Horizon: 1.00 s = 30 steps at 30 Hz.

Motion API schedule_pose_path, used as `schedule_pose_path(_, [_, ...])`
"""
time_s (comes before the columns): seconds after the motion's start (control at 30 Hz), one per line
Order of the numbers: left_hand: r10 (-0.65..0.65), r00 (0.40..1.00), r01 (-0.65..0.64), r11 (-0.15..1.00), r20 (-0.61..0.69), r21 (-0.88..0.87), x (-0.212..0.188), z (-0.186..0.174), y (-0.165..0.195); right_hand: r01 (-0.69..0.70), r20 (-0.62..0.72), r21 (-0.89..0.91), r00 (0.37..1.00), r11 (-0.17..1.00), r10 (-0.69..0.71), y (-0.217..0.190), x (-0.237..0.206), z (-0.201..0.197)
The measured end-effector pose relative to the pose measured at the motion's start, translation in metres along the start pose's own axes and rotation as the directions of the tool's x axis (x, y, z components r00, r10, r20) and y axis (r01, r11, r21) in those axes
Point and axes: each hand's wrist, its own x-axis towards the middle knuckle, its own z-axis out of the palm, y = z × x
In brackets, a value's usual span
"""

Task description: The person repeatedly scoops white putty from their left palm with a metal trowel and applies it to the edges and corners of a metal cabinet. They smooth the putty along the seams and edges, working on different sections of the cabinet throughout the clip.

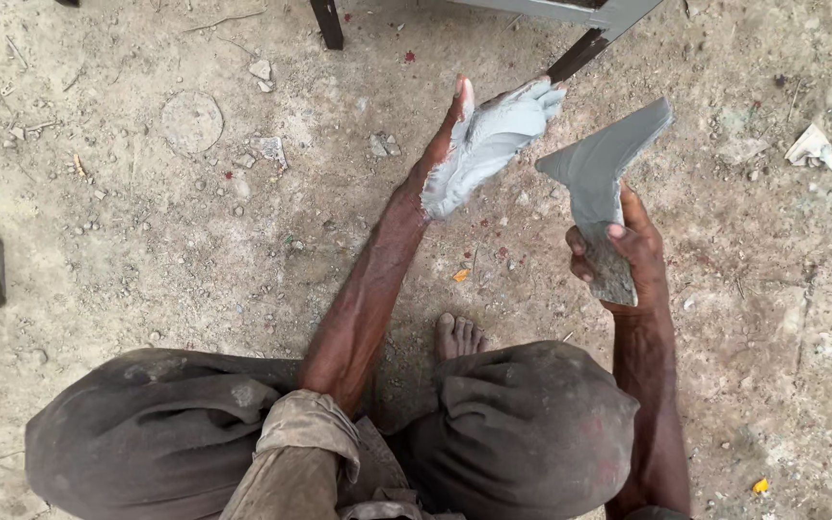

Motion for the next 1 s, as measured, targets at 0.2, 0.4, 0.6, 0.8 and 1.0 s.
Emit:
schedule_pose_path(0.2, [-0.231, 0.969, 0.242, 0.961, -0.092, 0.136, 0.031, -0.044, -0.057, -0.197, 0.080, 0.040, 0.978, 0.980, 0.194, -0.010, 0.026, 0.017])
schedule_pose_path(0.4, [-0.146, 0.982, 0.190, 0.737, -0.121, 0.649, 0.082, -0.052, -0.079, -0.465, 0.429, 0.231, 0.837, 0.855, 0.339, 0.002, 0.021, -0.011])
schedule_pose_path(0.6, [-0.484, 0.866, 0.471, 0.708, -0.125, 0.526, 0.033, -0.007, -0.062, -0.587, 0.680, 0.607, 0.733, 0.535, 0.032, 0.066, -0.002, 0.021])
schedule_pose_path(0.8, [0.320, 0.939, -0.342, 0.910, -0.128, -0.235, 0.042, 0.030, -0.003, -0.655, 0.707, 0.670, 0.707, 0.349, -0.031, 0.090, -0.010, 0.031])
schedule_pose_path(1.0, [0.077, 0.986, 0.024, 0.817, 0.150, -0.576, 0.012, 0.031, -0.012, -0.648, 0.695, 0.682, 0.719, 0.338, -0.026, 0.091, -0.015, 0.031])
